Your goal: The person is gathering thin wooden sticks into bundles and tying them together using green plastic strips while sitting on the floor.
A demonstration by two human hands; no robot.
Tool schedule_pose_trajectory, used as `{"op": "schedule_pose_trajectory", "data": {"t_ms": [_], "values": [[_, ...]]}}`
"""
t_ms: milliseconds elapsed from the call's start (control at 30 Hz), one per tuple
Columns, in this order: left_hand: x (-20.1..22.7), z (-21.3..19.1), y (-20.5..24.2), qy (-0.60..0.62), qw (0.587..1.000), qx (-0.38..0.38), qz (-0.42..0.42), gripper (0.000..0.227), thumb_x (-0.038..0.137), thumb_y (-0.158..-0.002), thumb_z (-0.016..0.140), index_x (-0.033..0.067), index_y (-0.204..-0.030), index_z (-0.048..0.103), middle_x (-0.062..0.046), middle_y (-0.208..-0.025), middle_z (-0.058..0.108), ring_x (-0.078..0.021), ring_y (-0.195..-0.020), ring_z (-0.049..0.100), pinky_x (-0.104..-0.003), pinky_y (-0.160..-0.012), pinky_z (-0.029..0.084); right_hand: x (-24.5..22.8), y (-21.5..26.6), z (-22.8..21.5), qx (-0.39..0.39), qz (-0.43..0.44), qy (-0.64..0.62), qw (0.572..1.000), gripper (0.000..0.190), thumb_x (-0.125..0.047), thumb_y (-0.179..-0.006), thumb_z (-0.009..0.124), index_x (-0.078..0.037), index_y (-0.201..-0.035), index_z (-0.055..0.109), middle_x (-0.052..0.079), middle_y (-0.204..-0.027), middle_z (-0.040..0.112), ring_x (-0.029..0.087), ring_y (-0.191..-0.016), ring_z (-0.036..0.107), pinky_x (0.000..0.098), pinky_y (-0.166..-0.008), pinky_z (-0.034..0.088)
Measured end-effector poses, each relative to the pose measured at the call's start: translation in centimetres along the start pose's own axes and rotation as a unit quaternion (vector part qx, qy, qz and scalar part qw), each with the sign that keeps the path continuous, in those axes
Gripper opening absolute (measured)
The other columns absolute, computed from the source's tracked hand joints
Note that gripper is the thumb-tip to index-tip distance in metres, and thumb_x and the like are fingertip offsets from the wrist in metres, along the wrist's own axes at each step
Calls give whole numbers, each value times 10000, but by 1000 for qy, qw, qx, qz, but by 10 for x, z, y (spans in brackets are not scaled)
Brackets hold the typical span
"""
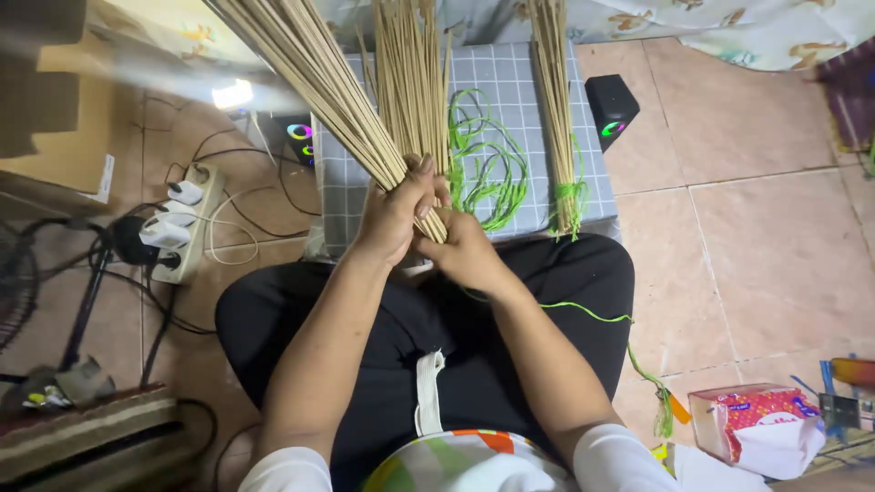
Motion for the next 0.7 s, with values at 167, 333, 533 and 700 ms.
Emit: {"op": "schedule_pose_trajectory", "data": {"t_ms": [167,333,533,700], "values": [[10,11,2,-22,1000,-14,1,421,370,-1063,579,166,-699,522,16,-460,429,-210,-626,680,-492,-1050,481,-10,12,4,70,6,29,997,55,-52,-767,758,-48,-795,711,33,-518,595,129,-486,550,247,-475,428],[33,13,15,-23,998,-33,-40,361,469,-1019,615,167,-836,538,6,-587,500,-248,-779,693,-542,-1055,465,-27,23,7,76,4,59,995,101,-49,-759,741,-3,-842,706,83,-601,595,182,-604,555,318,-567,461],[84,2,32,-296,945,105,90,1139,591,-909,774,86,-1614,36,-296,-1615,187,-491,-1514,178,-671,-1225,141,-54,34,-29,123,50,174,976,216,-102,-779,718,22,-953,744,233,-752,717,388,-776,705,461,-710,545],[133,49,35,-680,643,-1,352,651,514,-868,872,67,-1297,672,-289,-1358,518,-467,-1308,503,-624,-1088,323,-51,42,-45,131,57,341,929,226,-176,-791,749,-36,-969,759,234,-753,735,458,-819,737,473,-720,574]]}}
Point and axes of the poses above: each hand's wrist, its own y-axis away from the middle knuckle, its own z-axis out of the palm, x = y × z, the point moved 3 cm from there along -y, towards the middle knuckle
